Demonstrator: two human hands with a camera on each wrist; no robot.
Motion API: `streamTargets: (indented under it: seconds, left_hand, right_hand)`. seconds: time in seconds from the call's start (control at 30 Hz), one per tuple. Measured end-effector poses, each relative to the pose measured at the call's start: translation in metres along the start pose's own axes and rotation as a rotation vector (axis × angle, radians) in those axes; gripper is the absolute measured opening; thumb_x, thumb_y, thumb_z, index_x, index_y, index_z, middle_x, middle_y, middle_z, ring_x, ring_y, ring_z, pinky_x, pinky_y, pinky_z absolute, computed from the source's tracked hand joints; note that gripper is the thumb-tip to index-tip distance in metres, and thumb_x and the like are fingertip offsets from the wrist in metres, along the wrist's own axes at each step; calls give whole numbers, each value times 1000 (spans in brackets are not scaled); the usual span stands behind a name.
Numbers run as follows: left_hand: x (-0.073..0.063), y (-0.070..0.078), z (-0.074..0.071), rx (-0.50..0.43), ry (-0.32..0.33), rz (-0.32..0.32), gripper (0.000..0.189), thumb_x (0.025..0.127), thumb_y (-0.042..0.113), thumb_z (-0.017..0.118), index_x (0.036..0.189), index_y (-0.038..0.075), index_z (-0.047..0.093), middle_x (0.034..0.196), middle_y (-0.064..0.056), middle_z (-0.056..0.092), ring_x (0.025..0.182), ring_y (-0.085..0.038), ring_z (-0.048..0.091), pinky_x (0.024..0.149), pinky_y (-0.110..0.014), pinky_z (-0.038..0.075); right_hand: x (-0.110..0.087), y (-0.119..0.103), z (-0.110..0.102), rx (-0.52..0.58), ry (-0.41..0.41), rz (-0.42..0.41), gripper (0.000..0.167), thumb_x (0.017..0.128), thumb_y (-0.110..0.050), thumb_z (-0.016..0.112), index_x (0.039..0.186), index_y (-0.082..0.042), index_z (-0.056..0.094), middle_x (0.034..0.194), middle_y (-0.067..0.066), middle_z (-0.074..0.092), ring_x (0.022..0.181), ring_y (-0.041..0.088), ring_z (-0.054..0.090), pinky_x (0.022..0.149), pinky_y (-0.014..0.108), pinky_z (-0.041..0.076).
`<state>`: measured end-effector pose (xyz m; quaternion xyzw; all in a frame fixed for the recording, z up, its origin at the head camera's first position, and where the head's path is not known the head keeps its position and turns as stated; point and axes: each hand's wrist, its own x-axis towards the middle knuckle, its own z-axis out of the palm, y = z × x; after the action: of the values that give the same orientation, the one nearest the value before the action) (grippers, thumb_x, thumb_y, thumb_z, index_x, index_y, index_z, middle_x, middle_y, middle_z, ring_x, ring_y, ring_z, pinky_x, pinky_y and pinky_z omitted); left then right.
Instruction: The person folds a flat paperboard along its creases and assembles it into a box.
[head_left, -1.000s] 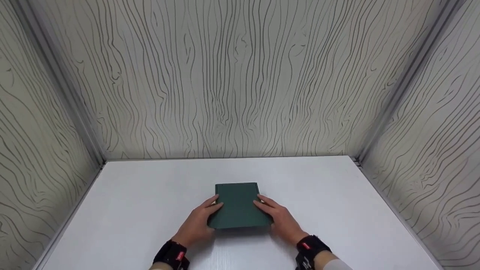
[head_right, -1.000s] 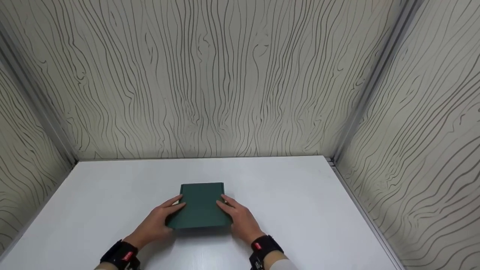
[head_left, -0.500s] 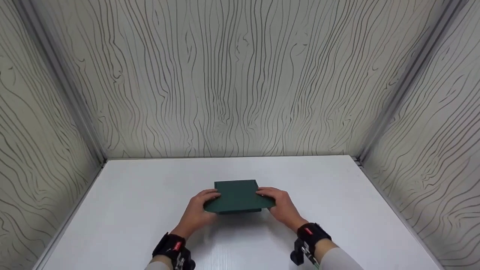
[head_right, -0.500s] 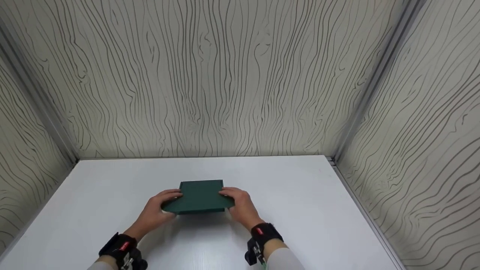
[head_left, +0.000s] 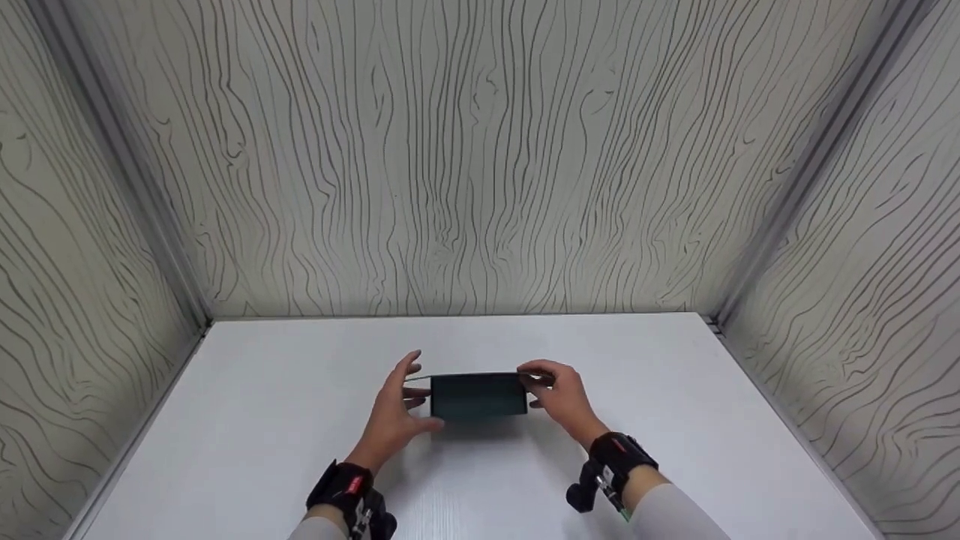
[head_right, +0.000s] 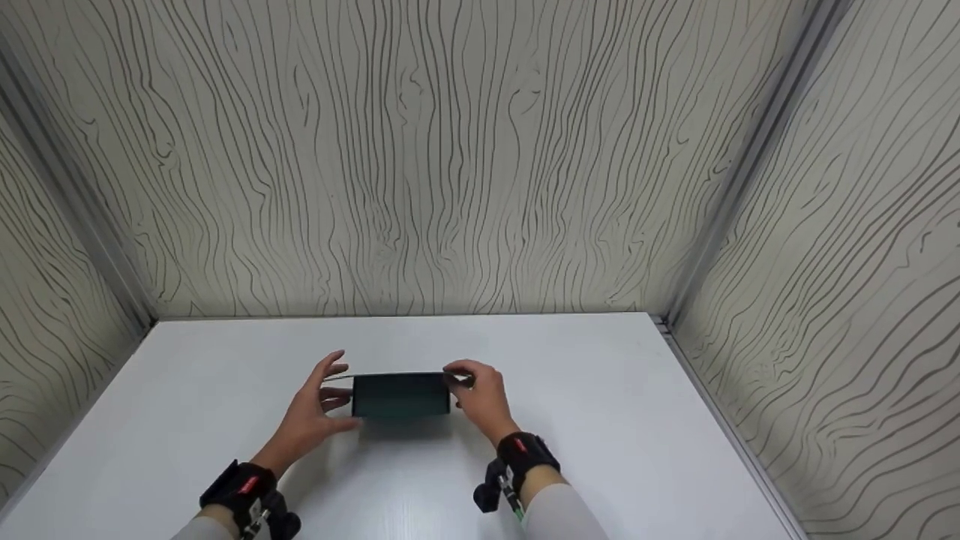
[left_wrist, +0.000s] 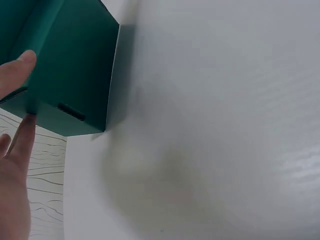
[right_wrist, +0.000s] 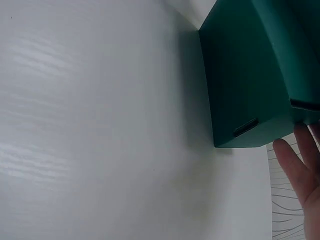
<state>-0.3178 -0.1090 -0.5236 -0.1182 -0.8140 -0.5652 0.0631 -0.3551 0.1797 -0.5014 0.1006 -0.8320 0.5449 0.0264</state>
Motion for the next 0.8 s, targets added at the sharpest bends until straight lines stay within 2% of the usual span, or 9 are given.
streamTargets:
  seconds: [0.2,0.4,0.5,0.6,0.8]
  left_hand:
    - [2,-5,1,-50,25,-42,110,70,5,88,156,20,20,135,-14,62,116,-32,63,95,-44,56]
    - [1,-12,4,-123,41,-87,96,80,16,82,155,9,23,137,-14,62,120,-35,61,93,-37,57]
    - [1,-14,7,-112,40,-104,84,86,24,78,153,6,31,139,-13,61,121,-33,62,95,-38,56]
    - [1,-15,9,-100,44,-131,76,90,30,73,150,4,36,140,-13,60,121,-31,63,97,-41,55]
    - [3,-14,13,-111,50,-196,68,93,35,69,149,8,42,145,-13,56,126,-32,59,101,-46,52]
  right_hand:
    - [6,8,4,150,27,139,31,94,-5,65,125,-8,63,120,17,69,98,20,70,72,38,62]
    - [7,11,8,286,83,239,45,95,-13,65,136,-4,50,124,20,66,101,20,69,80,36,61]
    - [5,13,9,356,69,252,49,95,-16,66,137,-1,47,132,22,62,110,19,67,87,36,59]
    - [2,17,9,395,15,253,54,95,-20,66,139,2,45,143,25,53,122,22,62,95,36,56]
    - [-3,21,10,371,-70,227,62,94,-27,68,144,0,42,153,22,42,139,30,48,106,38,50]
